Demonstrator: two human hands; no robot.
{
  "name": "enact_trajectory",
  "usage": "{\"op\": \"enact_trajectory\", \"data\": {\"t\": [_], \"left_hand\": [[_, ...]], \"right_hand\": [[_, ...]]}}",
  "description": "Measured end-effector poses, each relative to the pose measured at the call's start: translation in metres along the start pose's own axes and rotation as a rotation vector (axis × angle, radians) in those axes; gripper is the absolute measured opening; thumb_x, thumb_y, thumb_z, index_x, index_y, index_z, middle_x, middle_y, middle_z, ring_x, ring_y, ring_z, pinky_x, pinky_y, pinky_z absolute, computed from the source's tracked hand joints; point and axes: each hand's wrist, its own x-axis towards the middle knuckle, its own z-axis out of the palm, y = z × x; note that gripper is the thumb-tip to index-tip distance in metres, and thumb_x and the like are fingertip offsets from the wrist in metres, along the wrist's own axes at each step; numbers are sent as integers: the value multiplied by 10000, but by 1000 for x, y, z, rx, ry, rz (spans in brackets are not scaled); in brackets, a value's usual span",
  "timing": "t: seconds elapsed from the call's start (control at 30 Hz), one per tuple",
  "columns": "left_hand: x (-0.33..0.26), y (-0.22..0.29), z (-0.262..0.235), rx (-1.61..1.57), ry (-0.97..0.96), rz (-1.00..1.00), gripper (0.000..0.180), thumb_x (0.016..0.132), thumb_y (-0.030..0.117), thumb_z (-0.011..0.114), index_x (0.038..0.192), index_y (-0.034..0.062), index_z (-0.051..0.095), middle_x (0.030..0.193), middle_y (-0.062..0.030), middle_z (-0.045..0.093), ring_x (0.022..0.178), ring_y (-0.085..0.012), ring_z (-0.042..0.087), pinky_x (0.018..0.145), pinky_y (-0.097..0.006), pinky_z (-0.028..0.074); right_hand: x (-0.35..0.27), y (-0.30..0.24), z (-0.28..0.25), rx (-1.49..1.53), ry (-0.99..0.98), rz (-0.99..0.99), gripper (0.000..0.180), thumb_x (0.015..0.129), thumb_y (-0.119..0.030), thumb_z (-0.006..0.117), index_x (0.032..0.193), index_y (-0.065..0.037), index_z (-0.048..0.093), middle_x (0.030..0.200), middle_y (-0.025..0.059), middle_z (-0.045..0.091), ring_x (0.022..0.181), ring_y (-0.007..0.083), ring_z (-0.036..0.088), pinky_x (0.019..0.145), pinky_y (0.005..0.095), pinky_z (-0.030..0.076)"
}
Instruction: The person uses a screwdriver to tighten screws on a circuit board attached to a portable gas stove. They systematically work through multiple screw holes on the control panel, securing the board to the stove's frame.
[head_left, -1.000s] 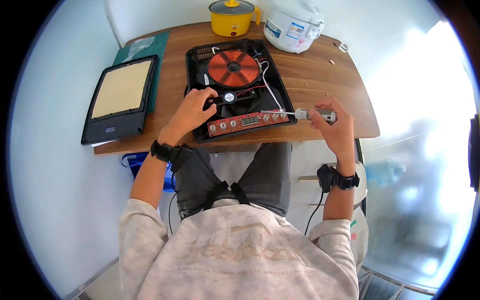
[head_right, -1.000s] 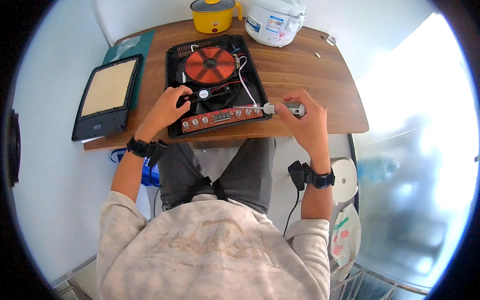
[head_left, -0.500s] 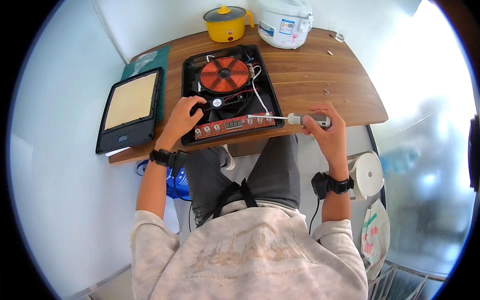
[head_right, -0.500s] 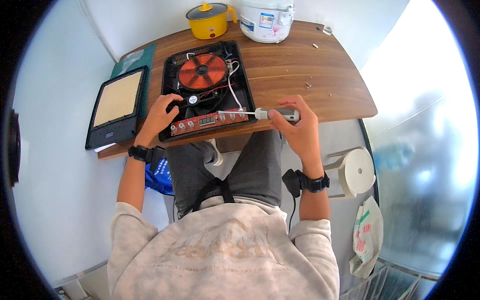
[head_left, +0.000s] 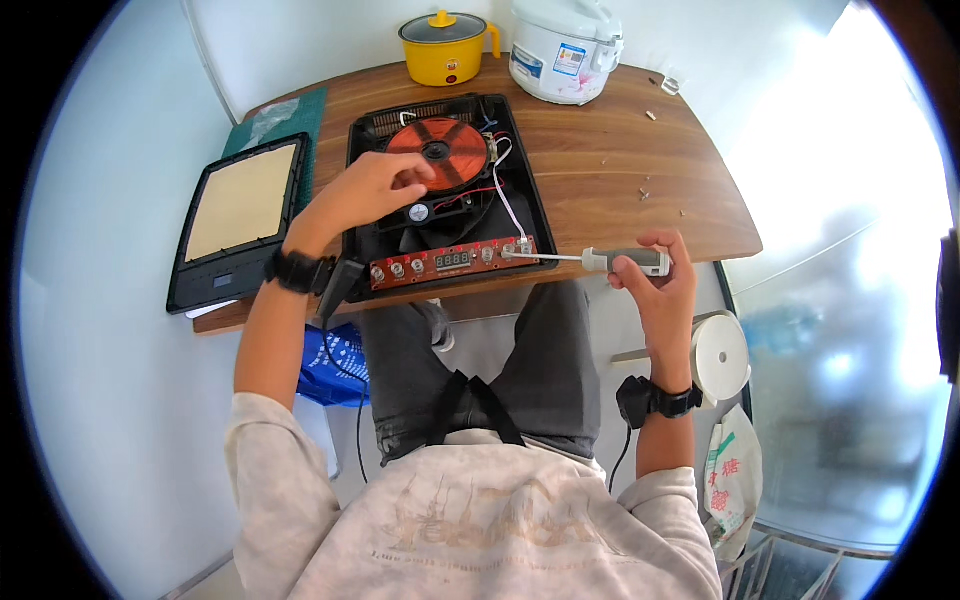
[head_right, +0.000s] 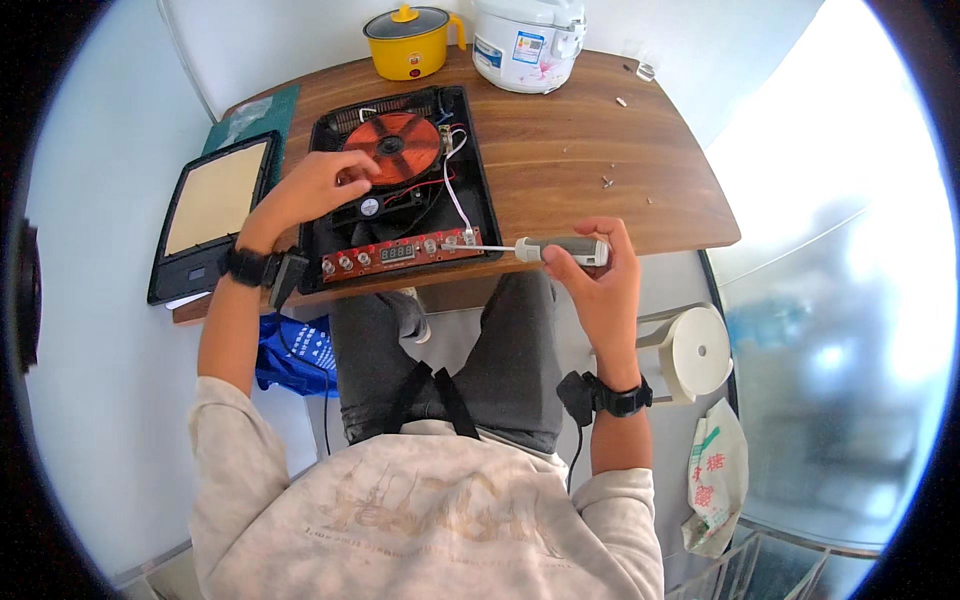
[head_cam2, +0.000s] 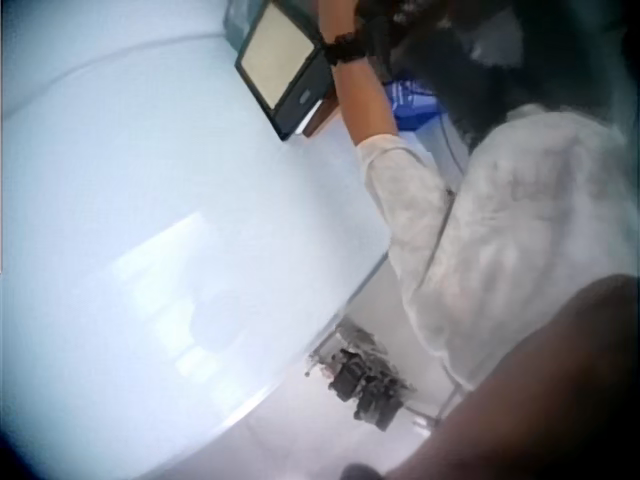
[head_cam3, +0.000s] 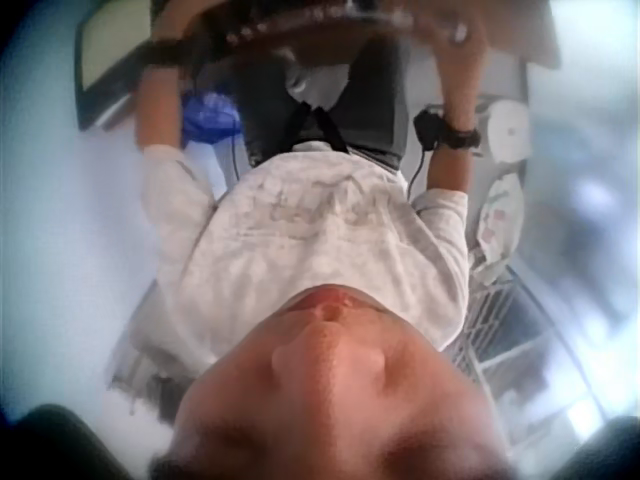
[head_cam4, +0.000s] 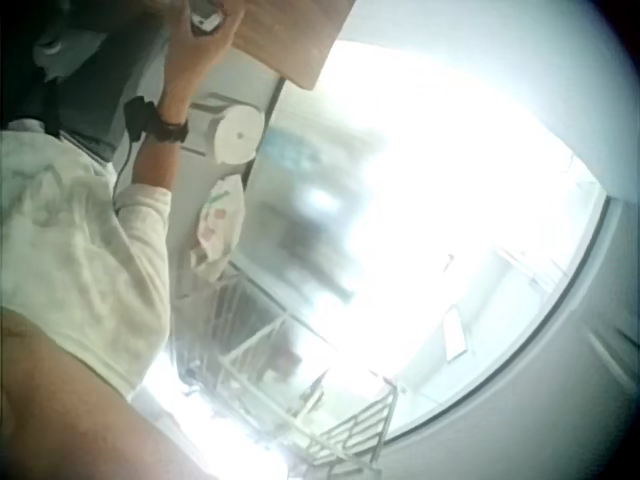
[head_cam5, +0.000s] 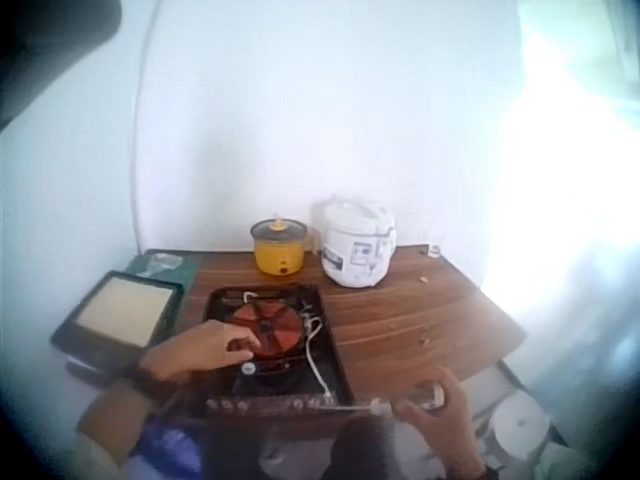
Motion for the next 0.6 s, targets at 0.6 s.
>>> {"op": "enact_trajectory", "data": {"t": [0.6], "left_hand": [[89, -34, 14, -162, -510, 118, 285, 954, 232, 735, 1160, 36, 749, 863, -55, 720, 764, -139, 662, 700, -306, 530]], "right_hand": [[61, -11, 31, -208, -12, -97, 345, 888, -118, 849, 1135, -21, 628, 924, -3, 641, 774, 40, 589, 646, 182, 461]]}}
